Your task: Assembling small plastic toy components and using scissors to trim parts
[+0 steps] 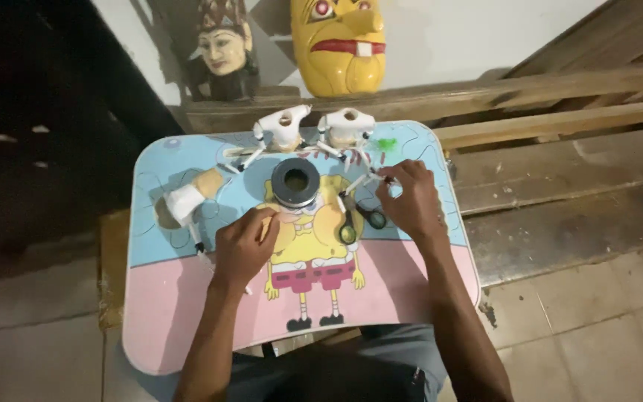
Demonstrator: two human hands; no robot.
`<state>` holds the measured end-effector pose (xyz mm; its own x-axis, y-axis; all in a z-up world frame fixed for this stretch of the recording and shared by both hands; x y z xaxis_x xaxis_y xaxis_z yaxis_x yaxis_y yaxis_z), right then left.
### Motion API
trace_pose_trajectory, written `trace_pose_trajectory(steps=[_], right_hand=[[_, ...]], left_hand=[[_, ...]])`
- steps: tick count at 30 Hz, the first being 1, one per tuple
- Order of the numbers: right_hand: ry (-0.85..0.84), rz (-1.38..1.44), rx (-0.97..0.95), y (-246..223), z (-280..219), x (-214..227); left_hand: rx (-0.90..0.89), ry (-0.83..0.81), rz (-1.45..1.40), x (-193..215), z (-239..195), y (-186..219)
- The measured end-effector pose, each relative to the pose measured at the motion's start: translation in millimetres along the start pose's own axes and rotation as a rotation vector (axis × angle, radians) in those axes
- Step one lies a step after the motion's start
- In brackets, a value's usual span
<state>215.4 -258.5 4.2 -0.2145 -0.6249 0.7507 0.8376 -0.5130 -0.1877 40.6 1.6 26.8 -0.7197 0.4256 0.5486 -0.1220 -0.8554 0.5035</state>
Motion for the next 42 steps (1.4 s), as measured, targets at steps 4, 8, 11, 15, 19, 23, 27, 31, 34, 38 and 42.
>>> trace_pose_trajectory(steps=[4,8,11,15,19,23,27,31,34,38,42], right_hand=[[-0.018,0.060,-0.025,-11.0,-1.4,9.6],[0.094,0.116,0.030,-11.7,-9.4,-0.2],[0.171,0.156,0.092,-19.2,-3.5,-2.0],[0.167,0.262,0.126,-42.2,5.7,4.3],[0.168,0.288,0.136,-46.3,-0.4,-4.8],[0.148,0.349,0.179,-55.1,6.2,-10.5],[0.131,0.407,0.182,-65.2,6.0,-6.0],[0.120,0.373,0.205,-61.8,-1.6,-14.6],[0.135,0.331,0.239,-63.6,-5.6,-17.2],[0.081,0.353,0.214,-76.5,0.3,-12.0],[0.088,0.309,0.267,-71.5,-6.6,-21.2]], left_hand=[[0.028,-0.111,-0.126,-16.9,-14.4,-27.9],[-0.007,-0.117,-0.138,-11.6,-15.4,-27.3],[0.003,-0.109,-0.128,-17.6,-14.7,-39.3],[-0.013,-0.140,-0.142,-19.6,-19.7,-47.5],[-0.017,-0.086,-0.073,-11.8,-19.8,-50.9],[0.054,-0.026,-0.107,7.5,-2.2,-43.7],[0.100,-0.012,-0.149,17.5,3.0,-35.6],[0.119,-0.005,-0.088,19.6,-2.6,-34.3],[0.220,-0.060,-0.171,33.4,6.8,-25.1],[0.491,-0.367,0.099,52.0,16.7,-20.3],[0.673,-0.650,0.435,70.2,-8.8,-45.2]])
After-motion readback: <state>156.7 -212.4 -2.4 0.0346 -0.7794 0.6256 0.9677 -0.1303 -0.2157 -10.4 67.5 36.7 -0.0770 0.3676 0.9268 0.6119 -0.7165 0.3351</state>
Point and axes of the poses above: each hand's wrist, its own z-axis towards the middle knuckle, its own x-axis out of the back of the hand, y = z × x, the point moved 6 cm from there along z, towards the middle knuckle, and after that the axes turned 14 degrees about x, right-handed, at the moved point
